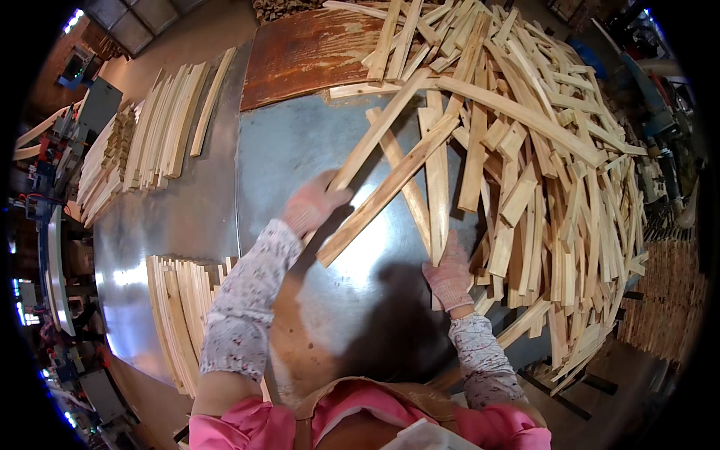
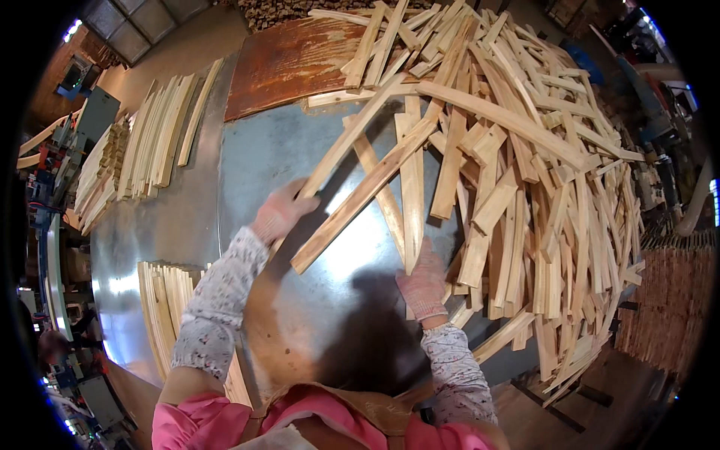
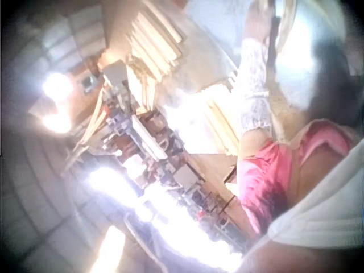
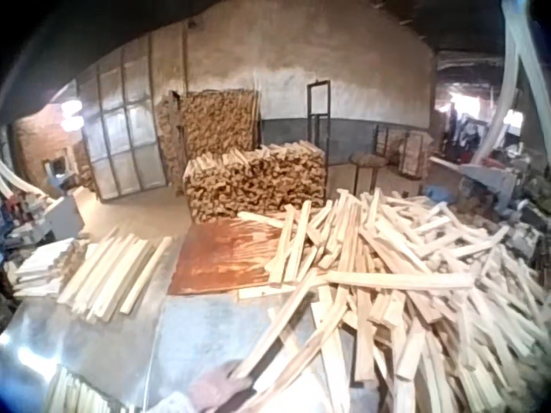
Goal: The person picks up thin wooden slats from a large pile on a metal table and arranges them into a neat, aligned stack. The person repeatedly gathers handfuls of slats, aligns them, and places them onto the growing stack.
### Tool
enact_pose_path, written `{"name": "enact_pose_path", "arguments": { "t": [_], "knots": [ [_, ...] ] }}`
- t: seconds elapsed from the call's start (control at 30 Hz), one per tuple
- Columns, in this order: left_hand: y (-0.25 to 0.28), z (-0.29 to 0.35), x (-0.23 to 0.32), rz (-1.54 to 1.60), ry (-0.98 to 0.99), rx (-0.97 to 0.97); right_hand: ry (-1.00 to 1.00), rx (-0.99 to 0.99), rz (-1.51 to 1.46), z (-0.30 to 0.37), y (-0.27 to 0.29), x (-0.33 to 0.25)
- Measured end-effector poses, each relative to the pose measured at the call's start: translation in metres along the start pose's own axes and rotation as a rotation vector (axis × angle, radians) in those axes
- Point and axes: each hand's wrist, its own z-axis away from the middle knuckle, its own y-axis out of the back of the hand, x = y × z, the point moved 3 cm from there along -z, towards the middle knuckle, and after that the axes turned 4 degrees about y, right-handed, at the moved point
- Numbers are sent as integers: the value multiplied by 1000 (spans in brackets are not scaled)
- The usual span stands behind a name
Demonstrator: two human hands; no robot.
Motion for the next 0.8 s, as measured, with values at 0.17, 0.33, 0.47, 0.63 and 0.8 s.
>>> {"name": "enact_pose_path", "arguments": {
  "t": [0.17,0.33,0.47,0.63,0.8],
  "knots": [
    [-36,-8,30,-164,48,-54,-31,-87,-25,-13,14,0],
    [-123,94,-18,-336,279,-160,-104,-215,-50,-8,11,-42],
    [-134,177,-49,394,186,-101,-60,-375,-552,53,3,-75],
    [-134,292,-69,930,209,-94,183,-491,-970,168,-57,-92],
    [-144,353,-143,1047,332,-125,39,-978,-1052,218,-89,-95]
  ]
}}
